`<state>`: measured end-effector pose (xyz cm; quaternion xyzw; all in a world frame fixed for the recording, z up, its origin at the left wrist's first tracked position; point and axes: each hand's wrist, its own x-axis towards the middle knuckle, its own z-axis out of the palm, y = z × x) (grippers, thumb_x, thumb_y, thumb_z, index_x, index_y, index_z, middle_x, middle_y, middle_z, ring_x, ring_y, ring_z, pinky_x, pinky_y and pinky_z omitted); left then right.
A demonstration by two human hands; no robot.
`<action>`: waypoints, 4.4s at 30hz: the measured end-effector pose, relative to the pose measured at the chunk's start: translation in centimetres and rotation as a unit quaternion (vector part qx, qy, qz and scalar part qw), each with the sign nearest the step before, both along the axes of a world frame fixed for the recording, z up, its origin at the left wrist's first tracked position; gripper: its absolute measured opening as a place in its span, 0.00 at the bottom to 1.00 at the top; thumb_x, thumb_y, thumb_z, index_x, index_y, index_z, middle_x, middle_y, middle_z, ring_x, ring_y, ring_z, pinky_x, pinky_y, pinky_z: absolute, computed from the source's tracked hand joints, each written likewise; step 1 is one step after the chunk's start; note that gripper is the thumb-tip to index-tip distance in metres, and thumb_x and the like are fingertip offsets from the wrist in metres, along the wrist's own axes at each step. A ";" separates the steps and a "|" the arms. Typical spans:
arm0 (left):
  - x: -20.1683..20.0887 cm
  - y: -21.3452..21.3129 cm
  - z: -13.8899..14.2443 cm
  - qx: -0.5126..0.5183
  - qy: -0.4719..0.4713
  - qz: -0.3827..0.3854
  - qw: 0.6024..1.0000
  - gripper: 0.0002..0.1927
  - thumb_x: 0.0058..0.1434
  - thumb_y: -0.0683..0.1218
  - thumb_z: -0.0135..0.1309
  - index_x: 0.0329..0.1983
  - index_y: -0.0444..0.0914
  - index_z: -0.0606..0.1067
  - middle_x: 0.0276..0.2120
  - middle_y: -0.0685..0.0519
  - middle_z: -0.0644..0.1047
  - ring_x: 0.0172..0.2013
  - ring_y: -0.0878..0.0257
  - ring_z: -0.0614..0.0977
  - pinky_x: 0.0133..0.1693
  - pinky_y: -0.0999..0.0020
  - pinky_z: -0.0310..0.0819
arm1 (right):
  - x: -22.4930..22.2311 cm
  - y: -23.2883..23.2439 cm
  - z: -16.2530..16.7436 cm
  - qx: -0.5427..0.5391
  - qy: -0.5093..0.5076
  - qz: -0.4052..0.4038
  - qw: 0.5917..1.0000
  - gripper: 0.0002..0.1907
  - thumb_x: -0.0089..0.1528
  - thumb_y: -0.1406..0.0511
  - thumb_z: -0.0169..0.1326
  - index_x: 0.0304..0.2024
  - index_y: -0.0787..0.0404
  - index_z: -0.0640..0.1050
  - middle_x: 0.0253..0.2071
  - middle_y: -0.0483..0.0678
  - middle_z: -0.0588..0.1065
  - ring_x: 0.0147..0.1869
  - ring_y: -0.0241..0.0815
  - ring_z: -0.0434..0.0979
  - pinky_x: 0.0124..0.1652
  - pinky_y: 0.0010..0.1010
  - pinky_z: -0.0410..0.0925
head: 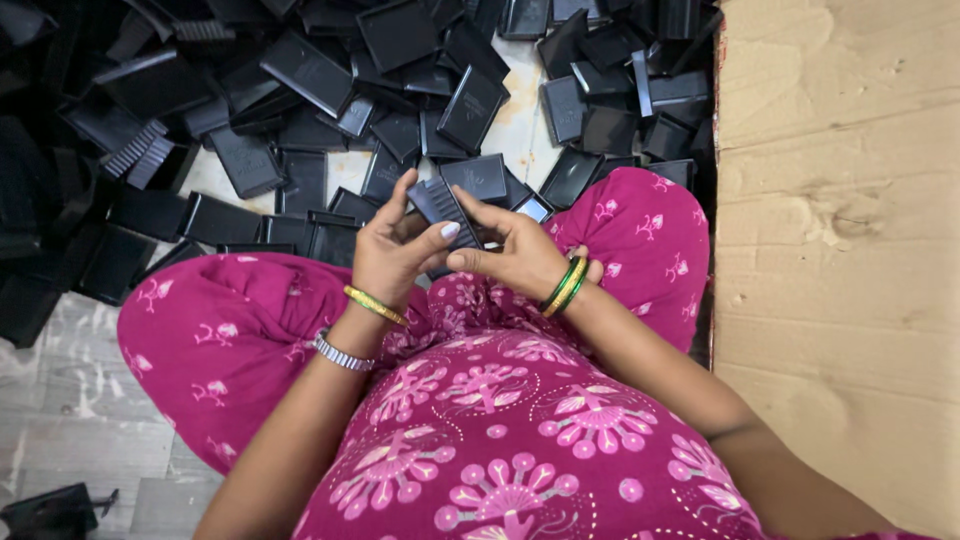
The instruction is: The person sits cross-legged on the floor and repeatedly picks up small black plastic cases from a large pile. They open each case, inspect the interior, and place it back into the pile. The task continues throughout the clip with no visible final destination for the sorted items.
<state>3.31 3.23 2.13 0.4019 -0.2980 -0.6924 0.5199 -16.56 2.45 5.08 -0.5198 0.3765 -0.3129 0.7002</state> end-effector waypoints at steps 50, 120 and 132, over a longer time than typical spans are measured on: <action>0.3 4.4 -1.4 -0.004 0.019 -0.080 0.997 0.47 0.59 0.32 0.66 0.81 0.41 0.60 0.37 0.55 0.74 0.35 0.69 0.76 0.38 0.76 0.78 | -3.0 3.1 -1.5 -0.035 0.046 0.033 0.998 0.32 0.74 0.62 0.48 0.76 0.68 0.58 0.67 0.48 0.70 0.65 0.30 0.67 0.62 0.23 0.62; -2.1 1.9 -3.7 0.055 0.055 -0.002 0.997 0.38 0.61 0.33 0.59 0.73 0.43 0.61 0.51 0.48 0.77 0.43 0.59 0.84 0.40 0.61 0.88 | -1.0 3.3 -3.3 -0.253 0.106 -0.031 0.961 0.29 0.70 0.65 0.54 0.70 0.70 0.62 0.65 0.52 0.70 0.68 0.37 0.69 0.65 0.29 0.64; -1.4 -0.2 -2.7 0.054 -0.074 -0.120 0.988 0.25 0.66 0.45 0.54 0.66 0.39 0.65 0.50 0.50 0.79 0.35 0.61 0.84 0.33 0.64 0.86 | -7.6 2.4 -3.7 0.073 0.070 -0.146 0.984 0.15 0.65 0.67 0.57 0.53 0.65 0.74 0.36 0.52 0.80 0.30 0.41 0.81 0.29 0.31 0.76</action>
